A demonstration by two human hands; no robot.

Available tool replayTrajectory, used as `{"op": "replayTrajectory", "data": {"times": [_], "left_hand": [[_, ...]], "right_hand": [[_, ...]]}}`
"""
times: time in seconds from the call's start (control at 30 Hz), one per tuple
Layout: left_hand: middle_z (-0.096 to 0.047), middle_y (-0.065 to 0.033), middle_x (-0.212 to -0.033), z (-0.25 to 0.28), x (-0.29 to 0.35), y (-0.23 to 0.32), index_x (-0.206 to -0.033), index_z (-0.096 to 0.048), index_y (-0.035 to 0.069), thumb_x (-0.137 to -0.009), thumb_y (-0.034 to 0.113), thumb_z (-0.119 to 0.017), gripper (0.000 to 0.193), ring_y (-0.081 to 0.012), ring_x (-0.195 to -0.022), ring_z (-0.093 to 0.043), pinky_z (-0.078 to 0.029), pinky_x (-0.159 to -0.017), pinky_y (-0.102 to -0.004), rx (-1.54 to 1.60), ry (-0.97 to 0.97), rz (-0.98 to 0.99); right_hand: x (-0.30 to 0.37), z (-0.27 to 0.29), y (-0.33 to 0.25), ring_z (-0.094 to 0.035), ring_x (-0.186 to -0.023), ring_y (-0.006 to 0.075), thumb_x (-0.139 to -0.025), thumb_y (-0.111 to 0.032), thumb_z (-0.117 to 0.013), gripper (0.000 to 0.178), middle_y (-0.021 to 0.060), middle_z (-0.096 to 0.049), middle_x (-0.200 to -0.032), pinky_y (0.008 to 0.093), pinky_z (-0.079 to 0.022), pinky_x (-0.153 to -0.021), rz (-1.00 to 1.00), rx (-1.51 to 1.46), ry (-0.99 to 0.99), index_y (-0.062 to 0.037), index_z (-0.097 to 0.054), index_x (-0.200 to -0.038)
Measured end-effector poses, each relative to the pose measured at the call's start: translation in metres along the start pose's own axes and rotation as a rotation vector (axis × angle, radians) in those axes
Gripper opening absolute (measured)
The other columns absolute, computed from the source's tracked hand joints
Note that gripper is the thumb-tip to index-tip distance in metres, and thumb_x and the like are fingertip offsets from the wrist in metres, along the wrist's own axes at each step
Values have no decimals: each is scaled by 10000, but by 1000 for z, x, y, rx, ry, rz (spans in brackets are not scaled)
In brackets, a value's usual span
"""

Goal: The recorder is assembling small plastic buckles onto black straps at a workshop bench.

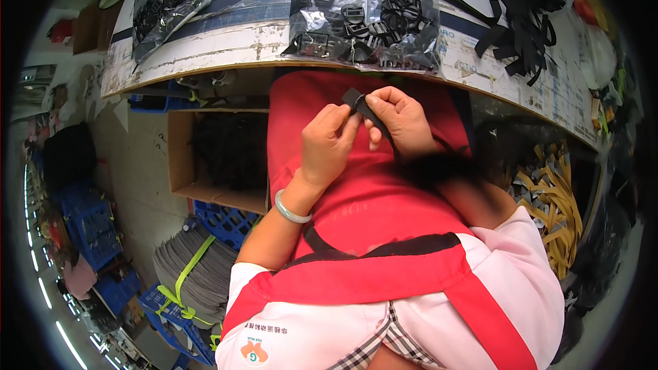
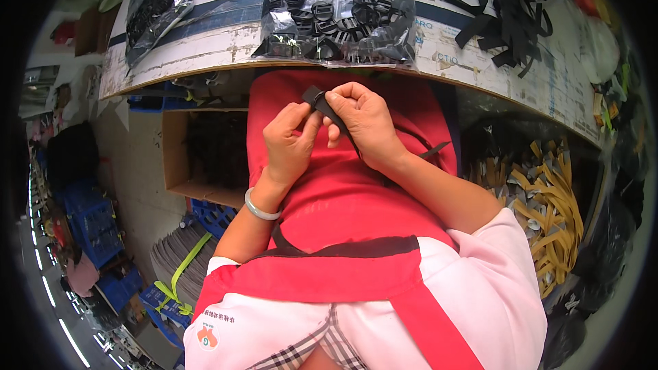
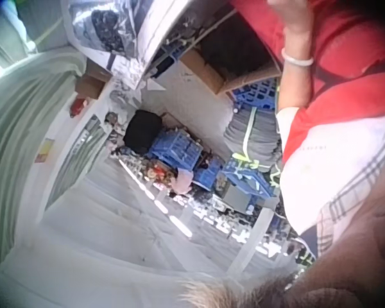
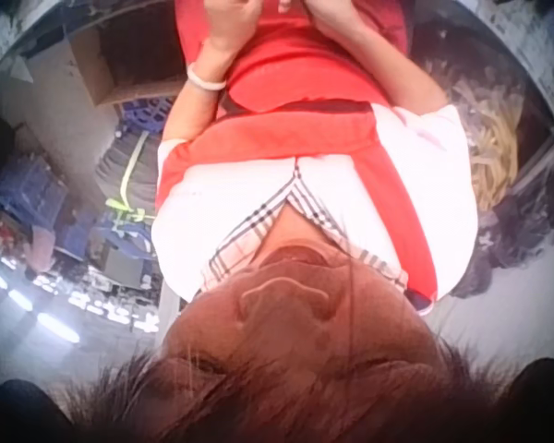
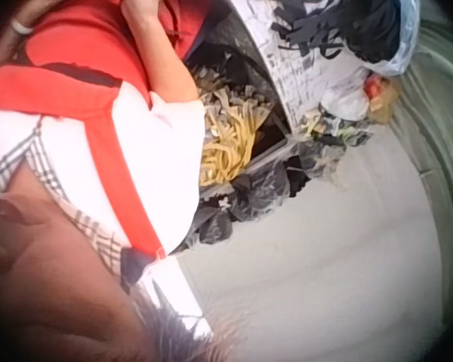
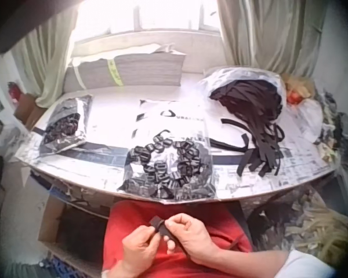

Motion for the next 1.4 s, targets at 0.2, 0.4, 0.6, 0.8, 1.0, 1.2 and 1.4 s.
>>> {"op": "replayTrajectory", "data": {"times": [0.2,0.4,0.6,0.8,1.0,1.2,1.4], "left_hand": [[-619,-91,-763,6,3,-2,-1009,-666,-16,-852,-19,-640,159,-152,-681,-609,-486,-621,-302,36,-105,27],[-692,-125,-1014,7,9,-21,-1066,-655,-67,-950,114,-590,225,-201,-919,-676,-545,-835,-295,1041,-166,749],[-706,-100,-938,9,7,-11,-1030,-685,-60,-914,105,-648,205,-135,-824,-669,-548,-763,-244,720,25,553],[-707,-84,-905,11,11,-16,-1019,-694,-53,-878,48,-682,174,-111,-794,-659,-545,-728,-218,683,38,533],[-683,-41,-902,17,11,-10,-1021,-700,-30,-866,23,-685,164,-103,-805,-645,-541,-725,-209,672,38,442],[-665,-32,-882,20,18,-15,-1014,-703,-27,-864,-9,-669,154,-101,-819,-626,-519,-743,-210,646,-58,371],[-650,-31,-843,45,21,-4,-987,-706,-35,-858,-30,-655,139,-87,-793,-597,-471,-712,-207,579,-63,320]], "right_hand": [[-1,4,-7,-598,-587,87,-976,-197,-569,256,65,-643,-811,225,-511,-507,5,44,-102,10,-566,-1126],[-7,13,2,-549,-832,50,-894,-117,-678,145,13,-585,-956,197,-447,-706,359,541,-179,-20,-670,-1002],[31,-25,-44,-561,-777,108,-876,-77,-670,76,42,-575,-901,232,-440,-623,921,783,-172,-18,-653,-922],[14,-2,-29,-455,-578,28,-894,-165,-650,225,-14,-577,-638,220,-359,-494,-45,753,-199,6,-625,-750],[13,-7,-16,-408,-479,20,-912,-190,-642,216,-34,-514,-587,206,-294,-419,-143,561,-109,-20,-612,-783],[3,3,-6,-473,-481,33,-936,-231,-631,212,-27,-534,-616,190,-349,-414,-197,390,-151,-44,-605,-839],[-6,-9,-1,-499,-505,35,-949,-225,-614,184,-17,-550,-664,183,-405,-445,-336,241,-357,-51,-598,-890]]}}
Point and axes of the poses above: each hand's wrist, its own x-axis away from the middle knuckle, its own z-axis out of the back of the hand, y = z × x, the point moved 2 cm from there along -x, towards the middle knuckle
